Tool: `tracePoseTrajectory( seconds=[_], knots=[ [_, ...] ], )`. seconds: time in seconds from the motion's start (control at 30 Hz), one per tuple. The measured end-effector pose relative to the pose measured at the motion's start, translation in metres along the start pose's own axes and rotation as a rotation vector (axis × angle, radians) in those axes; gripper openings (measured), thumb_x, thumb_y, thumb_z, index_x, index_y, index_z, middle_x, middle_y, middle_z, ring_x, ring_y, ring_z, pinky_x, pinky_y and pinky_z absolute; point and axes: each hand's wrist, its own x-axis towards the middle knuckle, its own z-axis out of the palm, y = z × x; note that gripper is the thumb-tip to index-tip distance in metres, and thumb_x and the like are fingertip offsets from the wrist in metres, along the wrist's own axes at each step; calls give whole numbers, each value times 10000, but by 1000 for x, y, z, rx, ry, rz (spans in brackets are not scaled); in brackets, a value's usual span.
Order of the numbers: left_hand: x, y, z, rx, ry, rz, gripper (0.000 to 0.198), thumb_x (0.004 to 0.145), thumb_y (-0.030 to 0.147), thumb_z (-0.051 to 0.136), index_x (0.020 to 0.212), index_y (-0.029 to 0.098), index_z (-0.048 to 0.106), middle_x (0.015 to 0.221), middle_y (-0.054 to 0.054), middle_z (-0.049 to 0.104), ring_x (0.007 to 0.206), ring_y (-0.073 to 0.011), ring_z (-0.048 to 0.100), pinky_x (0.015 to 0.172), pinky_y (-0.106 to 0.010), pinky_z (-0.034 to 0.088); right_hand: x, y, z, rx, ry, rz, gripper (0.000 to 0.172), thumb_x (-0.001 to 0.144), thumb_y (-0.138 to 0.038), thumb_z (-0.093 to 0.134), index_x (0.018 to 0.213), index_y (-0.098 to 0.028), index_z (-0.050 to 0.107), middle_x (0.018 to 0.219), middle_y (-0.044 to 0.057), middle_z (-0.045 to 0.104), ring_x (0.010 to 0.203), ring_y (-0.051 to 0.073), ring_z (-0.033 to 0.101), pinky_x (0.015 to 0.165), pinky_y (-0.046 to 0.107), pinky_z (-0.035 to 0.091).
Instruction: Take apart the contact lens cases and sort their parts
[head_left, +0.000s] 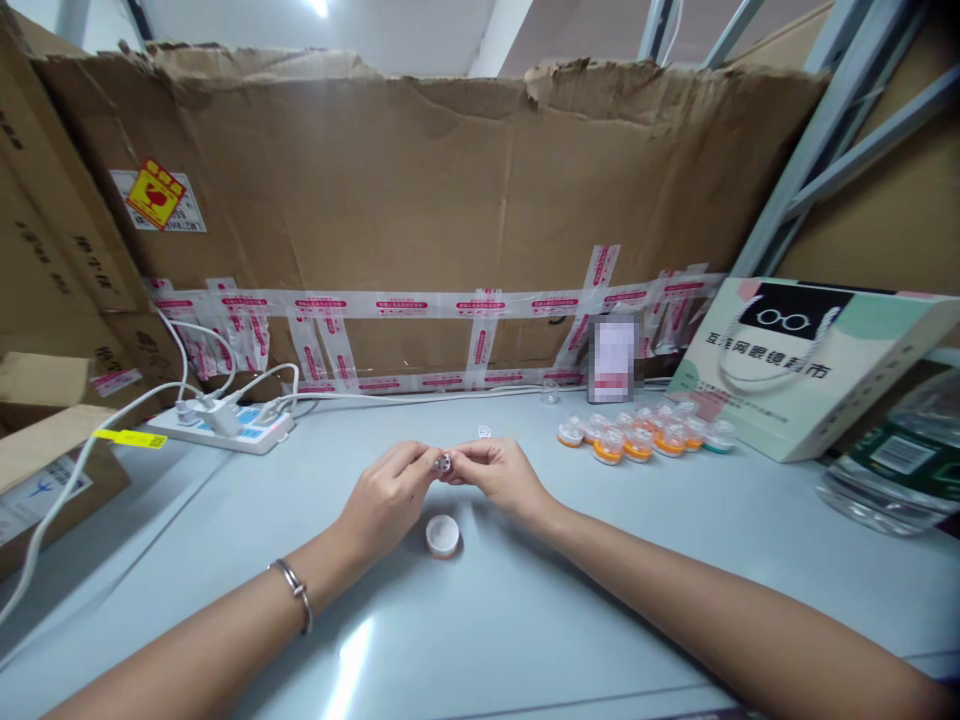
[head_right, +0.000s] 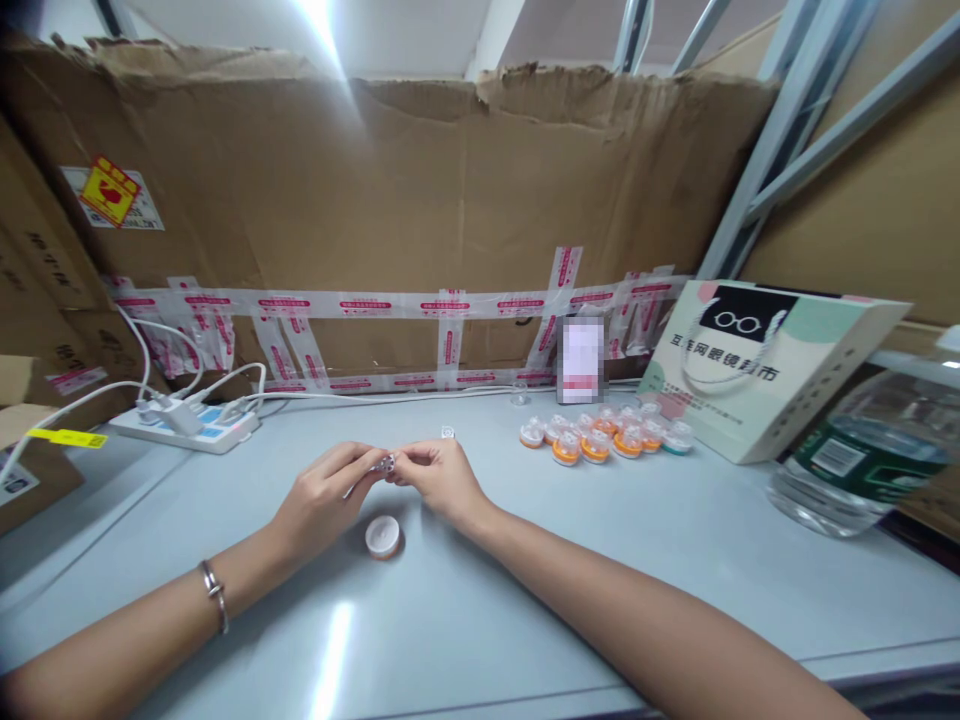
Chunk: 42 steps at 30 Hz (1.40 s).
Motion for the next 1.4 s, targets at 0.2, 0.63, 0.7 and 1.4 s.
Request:
tracePoseTrajectory(
  seconds=[0.2, 0.63, 0.7, 1.4],
  knots=[
    [-3, 0, 2, 47, -19, 8, 182, 862, 87, 416, 902, 176, 570, 807, -33, 615, 714, -127, 574, 648, -222, 481, 0, 1, 1, 82, 18, 55, 261, 573, -398, 691, 654, -151, 718, 580, 3, 651, 577, 117, 588, 664, 290, 501],
    [1, 0, 5, -274, -3, -101, 127, 851, 122, 482, 939, 170, 560, 866, -44, 604, 781, -131, 591, 695, -243, 495, 3, 0, -2, 152, 69, 232, 212, 512, -286, 743, 613, -133, 637, 508, -16, 640, 523, 99, 611, 601, 237, 497],
    [1, 1, 4, -331, -11, -148, 113, 840, 131, 502, 929, 174, 558, 860, -42, 605, 783, -138, 590, 695, -255, 497, 4, 2, -3, 143, 55, 243, 197, 532, -274, 734, 620, -130, 632, 500, -15, 638, 511, 97, 608, 583, 230, 494],
    [1, -7, 3, -340, 72, -156, 117, 819, 179, 559, 934, 177, 538, 846, -45, 604, 792, -157, 577, 716, -282, 474, 13, 5, -18, -328, 139, -44, 108, 704, -234, 576, 707, -137, 624, 637, 30, 671, 614, 138, 630, 608, 254, 495]
  ],
)
